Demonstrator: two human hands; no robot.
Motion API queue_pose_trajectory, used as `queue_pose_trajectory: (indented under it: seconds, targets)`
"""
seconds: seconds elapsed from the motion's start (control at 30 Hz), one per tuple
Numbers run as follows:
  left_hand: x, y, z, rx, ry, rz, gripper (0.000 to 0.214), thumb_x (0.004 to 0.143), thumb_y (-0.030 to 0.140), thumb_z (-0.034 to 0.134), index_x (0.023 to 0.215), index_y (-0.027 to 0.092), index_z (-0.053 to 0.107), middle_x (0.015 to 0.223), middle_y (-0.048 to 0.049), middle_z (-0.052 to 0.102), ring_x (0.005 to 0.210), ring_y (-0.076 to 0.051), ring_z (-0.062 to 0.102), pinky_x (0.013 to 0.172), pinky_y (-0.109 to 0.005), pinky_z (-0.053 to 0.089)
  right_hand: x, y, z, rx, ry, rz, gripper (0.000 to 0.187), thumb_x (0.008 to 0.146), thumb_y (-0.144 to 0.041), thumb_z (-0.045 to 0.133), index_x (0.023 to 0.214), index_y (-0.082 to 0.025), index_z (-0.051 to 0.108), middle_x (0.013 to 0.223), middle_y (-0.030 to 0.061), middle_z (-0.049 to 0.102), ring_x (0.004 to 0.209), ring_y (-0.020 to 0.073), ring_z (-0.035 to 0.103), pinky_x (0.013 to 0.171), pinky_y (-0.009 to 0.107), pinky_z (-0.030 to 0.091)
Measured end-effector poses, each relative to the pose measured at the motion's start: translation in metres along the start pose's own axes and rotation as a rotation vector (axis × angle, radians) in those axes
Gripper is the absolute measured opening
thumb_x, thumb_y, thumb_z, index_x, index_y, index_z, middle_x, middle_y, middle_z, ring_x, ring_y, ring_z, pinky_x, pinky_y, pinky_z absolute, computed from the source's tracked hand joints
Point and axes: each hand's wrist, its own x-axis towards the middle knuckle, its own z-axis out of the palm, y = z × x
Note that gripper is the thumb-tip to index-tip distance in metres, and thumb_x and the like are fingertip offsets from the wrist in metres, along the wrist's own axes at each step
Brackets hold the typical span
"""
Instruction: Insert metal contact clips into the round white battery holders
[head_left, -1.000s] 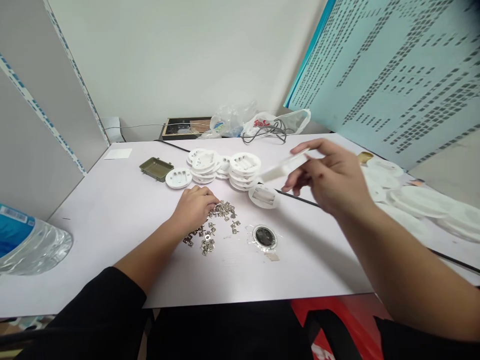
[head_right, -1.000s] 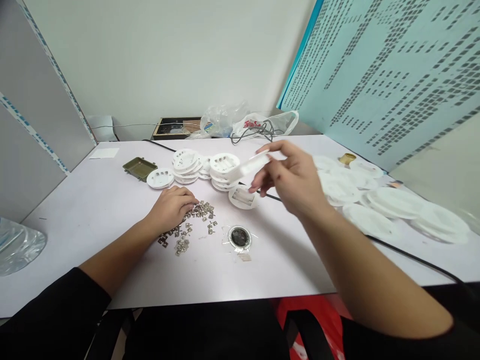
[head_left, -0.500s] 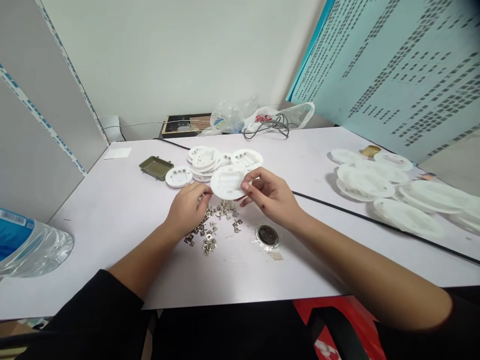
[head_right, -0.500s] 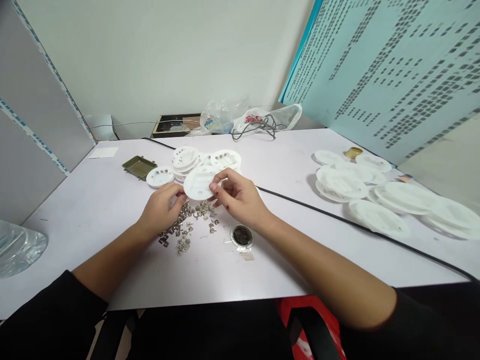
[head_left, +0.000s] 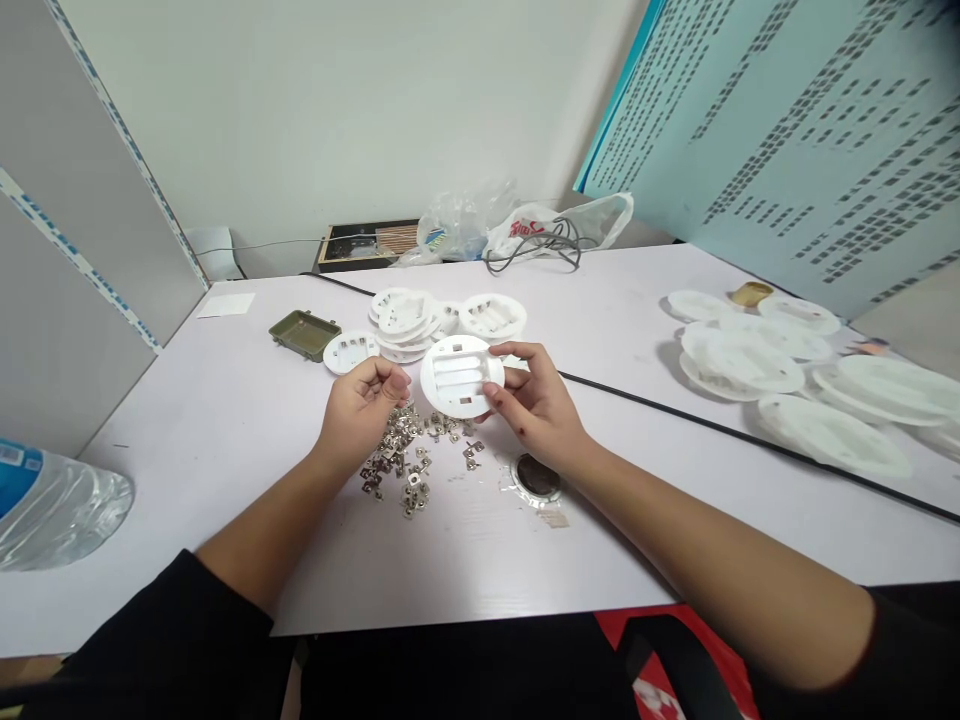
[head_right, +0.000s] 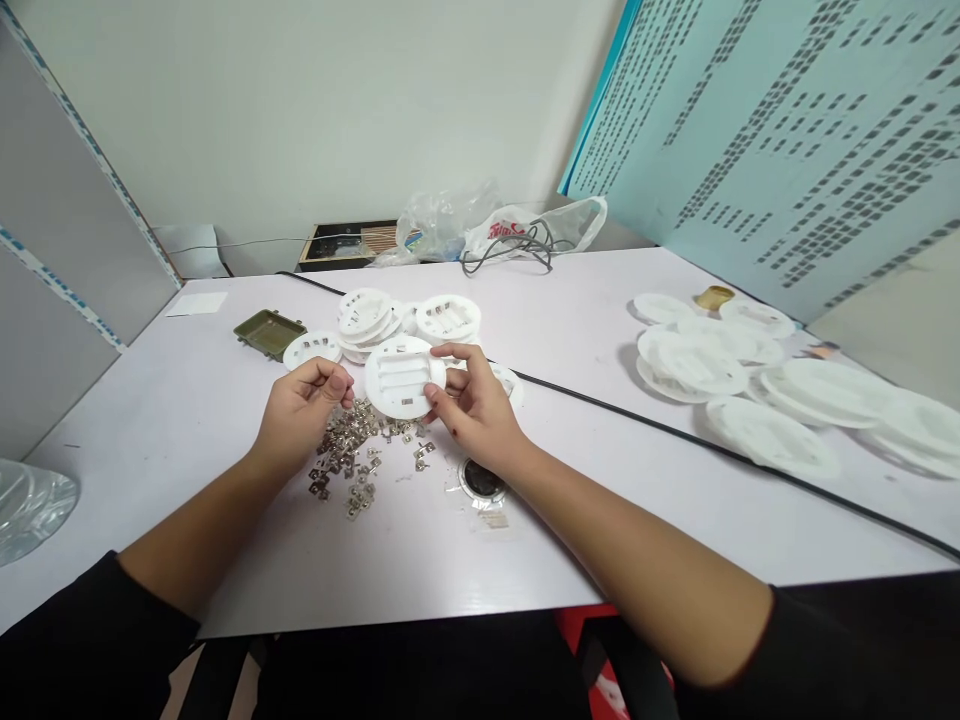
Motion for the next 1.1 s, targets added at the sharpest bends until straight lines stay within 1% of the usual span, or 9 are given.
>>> queue_pose_trajectory:
  seconds: [0.1,0.2,0.3,0.37,0.47,0.57,0.77,0.93,1.1]
  targets:
    - [0.0,-0.001,0.001,-0.029,-0.044,-0.018,0.031,0.082,0.046,0.081,0.081,0.017,0.069,0.069,-0.0023,0.064,0.066,-0.014,0.06,0.063,-0.027,0.052,0.0,0.003,-0.002,-0.025,-0.005,-0.044,0.035,0.101,-0.044,0.057,0.131,-0.031,0.042,0.079,-0.0015,0.06,0.067,0.0179,0.066,0.065,0.041,0.066]
    - [-0.001,-0.003,0.002,-0.026,-0.062,0.006,0.024,0.079,0.036,0.084,0.086,0.017,0.071,0.075,-0.0032,0.067,0.07,-0.014,0.063,0.065,-0.028,0.055,-0.001,0.005,-0.003,-0.052,-0.017,-0.07,0.039,0.102,-0.043,0.057,0.135,-0.031,0.041,0.079,-0.0021,0.061,0.068,0.0174,0.068,0.065,0.038,0.066]
    - [-0.002,-0.003,0.003,0.042,-0.046,0.06,0.017,0.082,0.029,0.08,0.09,0.017,0.07,0.081,-0.0038,0.069,0.076,-0.015,0.065,0.07,-0.029,0.058,-0.001,0.006,-0.003,-0.058,-0.042,-0.066,0.044,0.102,-0.044,0.057,0.14,-0.03,0.04,0.083,-0.0013,0.064,0.068,0.0165,0.069,0.064,0.036,0.066]
    - [-0.003,-0.003,0.004,0.1,-0.011,0.093,0.017,0.082,0.027,0.078,0.094,0.018,0.069,0.084,-0.0038,0.07,0.079,-0.015,0.066,0.072,-0.03,0.058,-0.001,0.006,-0.003,-0.041,-0.047,-0.048,0.046,0.101,-0.045,0.059,0.14,-0.027,0.042,0.084,-0.0004,0.066,0.068,0.0165,0.07,0.063,0.035,0.066]
    - [-0.004,-0.005,0.003,0.166,0.019,0.14,0.019,0.083,0.027,0.078,0.097,0.018,0.069,0.088,-0.0046,0.071,0.083,-0.016,0.068,0.074,-0.031,0.059,-0.001,0.005,-0.003,-0.002,-0.043,-0.015,0.046,0.098,-0.046,0.063,0.135,-0.023,0.048,0.085,0.0007,0.067,0.069,0.0179,0.073,0.065,0.036,0.066]
    - [-0.003,-0.006,0.002,0.219,-0.001,0.187,0.014,0.085,0.028,0.077,0.093,0.018,0.072,0.086,-0.005,0.073,0.081,-0.017,0.069,0.076,-0.033,0.059,-0.001,0.003,-0.003,0.015,-0.043,0.004,0.043,0.097,-0.044,0.064,0.13,-0.02,0.052,0.082,0.0003,0.067,0.068,0.0176,0.073,0.066,0.036,0.065]
    - [0.0,-0.007,-0.001,0.342,-0.031,0.351,0.006,0.09,0.022,0.073,0.093,0.021,0.077,0.089,-0.0044,0.072,0.081,-0.016,0.066,0.073,-0.033,0.057,-0.003,-0.004,-0.002,-0.107,-0.038,-0.044,0.038,0.097,-0.036,0.062,0.13,-0.019,0.055,0.078,0.0004,0.065,0.068,0.0161,0.067,0.06,0.031,0.056]
    - [0.002,-0.009,-0.002,0.39,-0.071,0.402,0.008,0.092,0.02,0.069,0.095,0.021,0.076,0.093,-0.0046,0.067,0.082,-0.016,0.065,0.07,-0.031,0.057,-0.004,-0.007,-0.001,-0.16,-0.042,-0.054,0.04,0.096,-0.035,0.061,0.131,-0.016,0.056,0.082,0.0028,0.065,0.07,0.016,0.065,0.06,0.03,0.055]
    - [0.002,-0.011,-0.002,0.454,-0.091,0.459,0.009,0.093,0.015,0.066,0.095,0.021,0.074,0.094,-0.0039,0.063,0.084,-0.016,0.063,0.074,-0.032,0.057,-0.004,-0.011,0.0,-0.239,-0.032,-0.156,0.034,0.095,-0.029,0.063,0.127,-0.017,0.06,0.078,-0.0004,0.065,0.061,0.0117,0.06,0.055,0.026,0.054]
